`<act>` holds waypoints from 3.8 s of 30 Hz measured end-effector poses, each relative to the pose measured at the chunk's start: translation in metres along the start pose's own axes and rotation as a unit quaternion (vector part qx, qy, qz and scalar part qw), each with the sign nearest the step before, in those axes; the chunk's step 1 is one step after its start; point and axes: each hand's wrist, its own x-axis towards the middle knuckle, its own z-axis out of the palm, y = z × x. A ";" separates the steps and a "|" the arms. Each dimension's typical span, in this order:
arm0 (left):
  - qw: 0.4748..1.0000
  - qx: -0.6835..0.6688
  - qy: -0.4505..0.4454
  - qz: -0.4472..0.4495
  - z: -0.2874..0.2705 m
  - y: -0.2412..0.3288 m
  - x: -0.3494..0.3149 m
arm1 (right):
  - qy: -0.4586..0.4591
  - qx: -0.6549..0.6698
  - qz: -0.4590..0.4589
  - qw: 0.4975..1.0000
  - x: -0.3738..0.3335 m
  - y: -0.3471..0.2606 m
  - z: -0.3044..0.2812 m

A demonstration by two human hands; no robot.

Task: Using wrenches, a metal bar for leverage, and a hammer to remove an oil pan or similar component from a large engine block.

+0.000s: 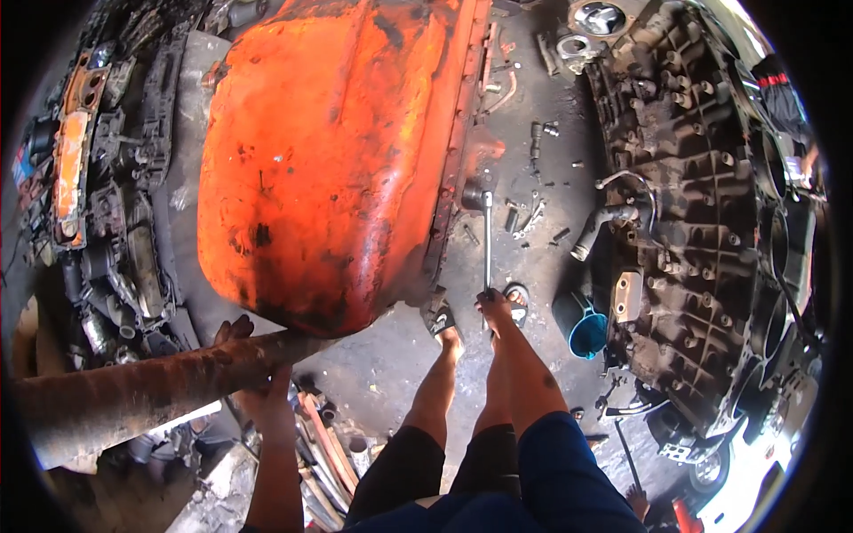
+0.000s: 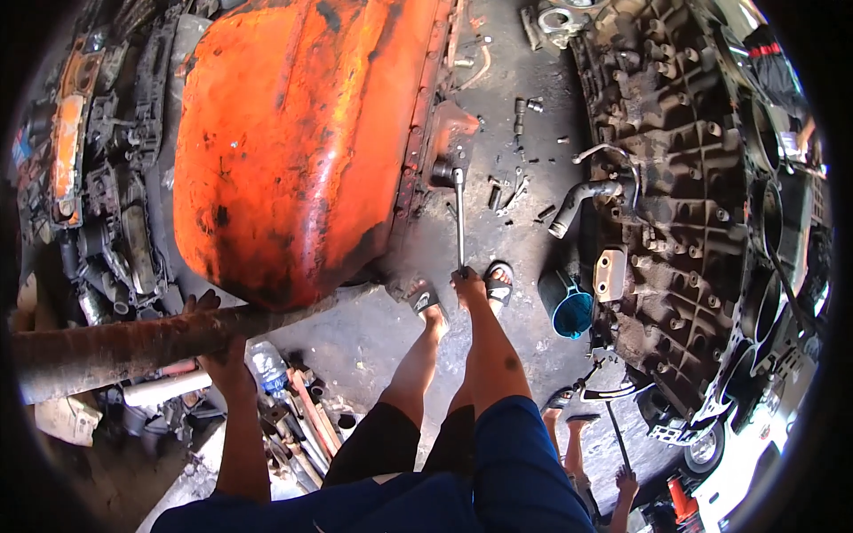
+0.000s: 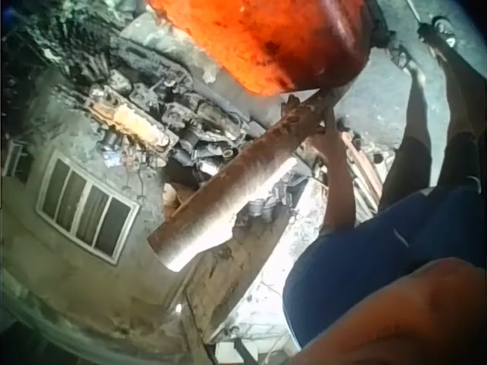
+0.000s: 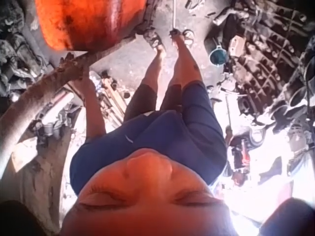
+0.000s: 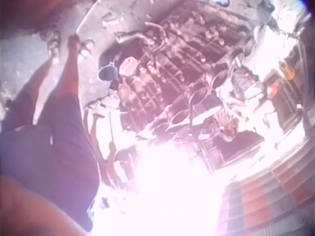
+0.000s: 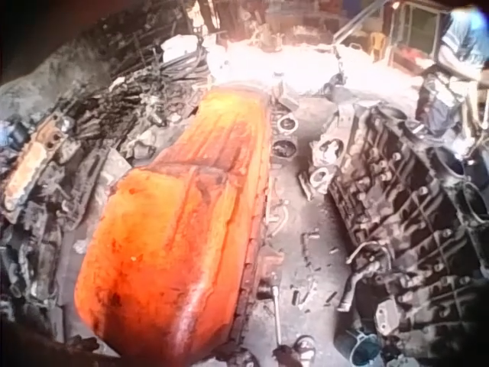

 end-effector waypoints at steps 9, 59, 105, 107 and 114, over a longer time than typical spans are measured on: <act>0.993 0.118 0.027 -0.012 0.001 0.014 -0.009 | -0.038 -0.069 -0.003 0.997 -0.014 -0.028 -0.009; 0.994 -0.061 -0.082 0.047 -0.096 -0.017 0.084 | 0.021 -0.166 -0.020 0.986 -0.010 -0.010 -0.011; 0.949 0.112 -0.287 0.057 0.190 0.135 0.003 | -0.042 0.554 -0.090 0.826 -0.130 -0.353 -0.135; 0.972 0.088 -0.190 0.105 0.184 0.144 0.027 | -0.165 0.336 -0.043 0.926 -0.165 -0.241 -0.132; 0.876 0.422 -0.154 0.175 0.176 0.121 0.090 | -0.152 0.241 0.099 0.953 -0.169 -0.103 -0.024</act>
